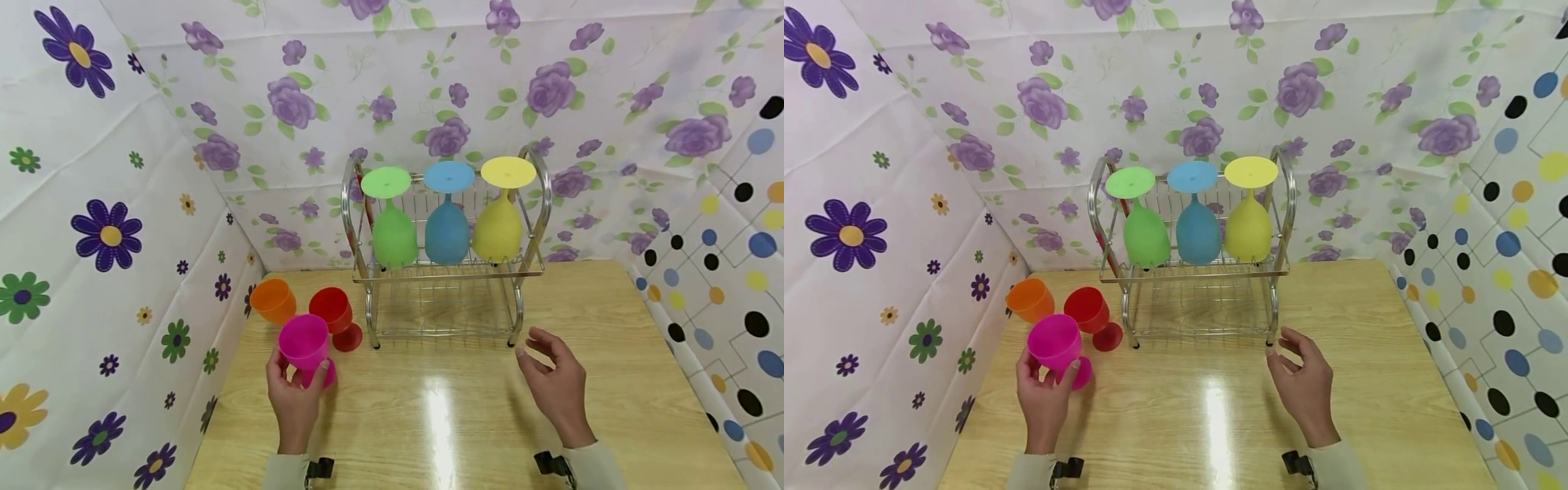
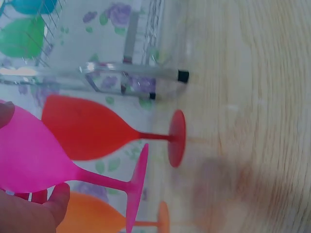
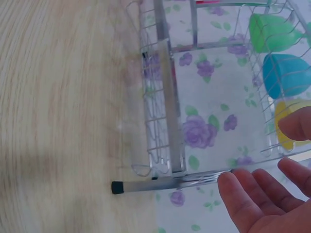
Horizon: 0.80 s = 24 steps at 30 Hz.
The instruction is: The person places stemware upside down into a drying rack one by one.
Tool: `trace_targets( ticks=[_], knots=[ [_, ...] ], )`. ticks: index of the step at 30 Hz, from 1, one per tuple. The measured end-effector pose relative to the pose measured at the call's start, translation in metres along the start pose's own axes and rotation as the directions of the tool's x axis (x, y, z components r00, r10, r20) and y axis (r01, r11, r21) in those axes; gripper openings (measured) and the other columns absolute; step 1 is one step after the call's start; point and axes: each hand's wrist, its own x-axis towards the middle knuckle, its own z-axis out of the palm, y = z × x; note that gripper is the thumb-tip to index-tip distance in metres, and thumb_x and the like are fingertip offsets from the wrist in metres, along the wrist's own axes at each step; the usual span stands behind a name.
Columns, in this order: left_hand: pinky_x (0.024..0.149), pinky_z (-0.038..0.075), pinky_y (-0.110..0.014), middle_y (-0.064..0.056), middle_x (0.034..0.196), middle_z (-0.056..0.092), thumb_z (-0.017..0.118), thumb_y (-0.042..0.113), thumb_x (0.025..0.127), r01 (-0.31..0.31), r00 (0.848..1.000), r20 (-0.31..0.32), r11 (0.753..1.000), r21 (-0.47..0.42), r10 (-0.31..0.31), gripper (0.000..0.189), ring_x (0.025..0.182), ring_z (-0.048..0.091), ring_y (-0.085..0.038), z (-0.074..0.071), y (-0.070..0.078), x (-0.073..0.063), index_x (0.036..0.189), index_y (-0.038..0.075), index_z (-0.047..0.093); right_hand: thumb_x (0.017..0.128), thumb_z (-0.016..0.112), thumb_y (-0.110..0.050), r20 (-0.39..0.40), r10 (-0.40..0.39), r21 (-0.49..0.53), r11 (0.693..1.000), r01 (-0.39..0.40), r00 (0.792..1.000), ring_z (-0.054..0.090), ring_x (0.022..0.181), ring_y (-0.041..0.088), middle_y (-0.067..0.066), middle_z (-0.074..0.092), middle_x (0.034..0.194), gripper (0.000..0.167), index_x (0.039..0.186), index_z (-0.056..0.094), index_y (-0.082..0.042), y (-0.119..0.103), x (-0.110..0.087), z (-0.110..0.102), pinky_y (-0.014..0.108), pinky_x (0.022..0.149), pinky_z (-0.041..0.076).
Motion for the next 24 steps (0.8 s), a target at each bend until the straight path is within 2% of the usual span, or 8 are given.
trace_targets(
  ticks=[4, 7, 10, 13, 16, 18, 21, 24],
  knots=[
    [0.103, 0.049, -0.008, -0.003, 0.147, 0.048, 0.089, 0.0, 0.083, -0.017, 0.997, 0.082, 0.999, 0.044, 0.013, 0.088, 0.131, 0.048, -0.018, 0.003, 0.012, -0.011, 0.158, 0.014, 0.045, 0.098, 0.076, -0.014, 0.051, -0.035, 0.008, 0.999, 0.034, 0.998, 0.065, 0.122, 0.006, 0.011, 0.064, 0.144, 0.048, 0.144, 0.062, -0.009, -0.01, -0.006, -0.001, 0.01, 0.088, 0.057],
    [0.105, 0.049, -0.009, -0.001, 0.145, 0.049, 0.091, 0.0, 0.08, -0.038, 0.987, 0.161, 0.997, 0.072, 0.026, 0.09, 0.132, 0.049, -0.018, 0.007, 0.02, -0.017, 0.157, 0.017, 0.047, 0.097, 0.078, -0.012, 0.078, -0.081, 0.009, 0.997, 0.08, 0.994, 0.065, 0.123, 0.005, 0.011, 0.063, 0.145, 0.051, 0.145, 0.061, -0.007, -0.017, -0.01, -0.002, 0.01, 0.089, 0.057],
    [0.104, 0.051, -0.012, 0.001, 0.145, 0.05, 0.093, 0.003, 0.078, -0.071, 0.971, 0.237, 0.991, 0.118, 0.042, 0.091, 0.131, 0.052, -0.017, 0.011, 0.03, -0.022, 0.156, 0.022, 0.049, 0.095, 0.079, -0.008, 0.091, -0.133, 0.007, 0.991, 0.133, 0.987, 0.064, 0.123, 0.003, 0.011, 0.064, 0.142, 0.053, 0.145, 0.061, -0.008, -0.024, -0.012, -0.002, 0.012, 0.088, 0.058],
    [0.103, 0.053, -0.016, 0.001, 0.146, 0.051, 0.094, 0.008, 0.077, -0.125, 0.947, 0.314, 0.979, 0.164, 0.069, 0.092, 0.131, 0.054, -0.017, 0.016, 0.042, -0.025, 0.155, 0.025, 0.05, 0.093, 0.081, -0.004, 0.102, -0.184, 0.024, 0.983, 0.182, 0.978, 0.064, 0.122, 0.003, 0.008, 0.066, 0.138, 0.054, 0.144, 0.063, -0.012, -0.03, -0.013, -0.002, 0.017, 0.088, 0.061],
    [0.103, 0.055, -0.023, 0.0, 0.145, 0.052, 0.096, 0.01, 0.076, -0.186, 0.912, 0.399, 0.965, 0.185, 0.099, 0.093, 0.131, 0.056, -0.018, 0.021, 0.054, -0.028, 0.156, 0.024, 0.05, 0.091, 0.081, -0.001, 0.136, -0.235, 0.058, 0.972, 0.229, 0.963, 0.065, 0.123, 0.006, 0.005, 0.066, 0.136, 0.057, 0.143, 0.063, -0.016, -0.037, -0.014, -0.003, 0.023, 0.087, 0.064],
    [0.102, 0.058, -0.027, 0.0, 0.145, 0.052, 0.096, 0.011, 0.075, -0.235, 0.882, 0.455, 0.952, 0.195, 0.124, 0.094, 0.13, 0.057, -0.019, 0.025, 0.059, -0.031, 0.156, 0.024, 0.05, 0.09, 0.082, 0.0, 0.175, -0.265, 0.082, 0.964, 0.254, 0.948, 0.064, 0.125, 0.008, 0.005, 0.065, 0.137, 0.06, 0.145, 0.062, -0.017, -0.04, -0.015, -0.004, 0.026, 0.088, 0.064],
    [0.098, 0.062, -0.033, -0.003, 0.144, 0.053, 0.096, 0.009, 0.075, -0.334, 0.826, 0.527, 0.926, 0.177, 0.197, 0.095, 0.127, 0.06, -0.024, 0.034, 0.065, -0.035, 0.157, 0.023, 0.05, 0.089, 0.082, 0.001, 0.241, -0.305, 0.119, 0.951, 0.284, 0.921, 0.063, 0.129, 0.009, 0.003, 0.062, 0.143, 0.065, 0.148, 0.059, -0.016, -0.045, -0.019, -0.004, 0.03, 0.089, 0.065],
    [0.093, 0.064, -0.035, -0.007, 0.143, 0.053, 0.095, 0.007, 0.075, -0.434, 0.761, 0.59, 0.888, 0.153, 0.27, 0.093, 0.124, 0.062, -0.027, 0.043, 0.071, -0.04, 0.156, 0.019, 0.051, 0.088, 0.083, 0.002, 0.292, -0.327, 0.159, 0.943, 0.292, 0.899, 0.062, 0.131, 0.01, 0.004, 0.06, 0.145, 0.068, 0.149, 0.058, -0.015, -0.052, -0.024, -0.002, 0.029, 0.092, 0.064]
  ],
)
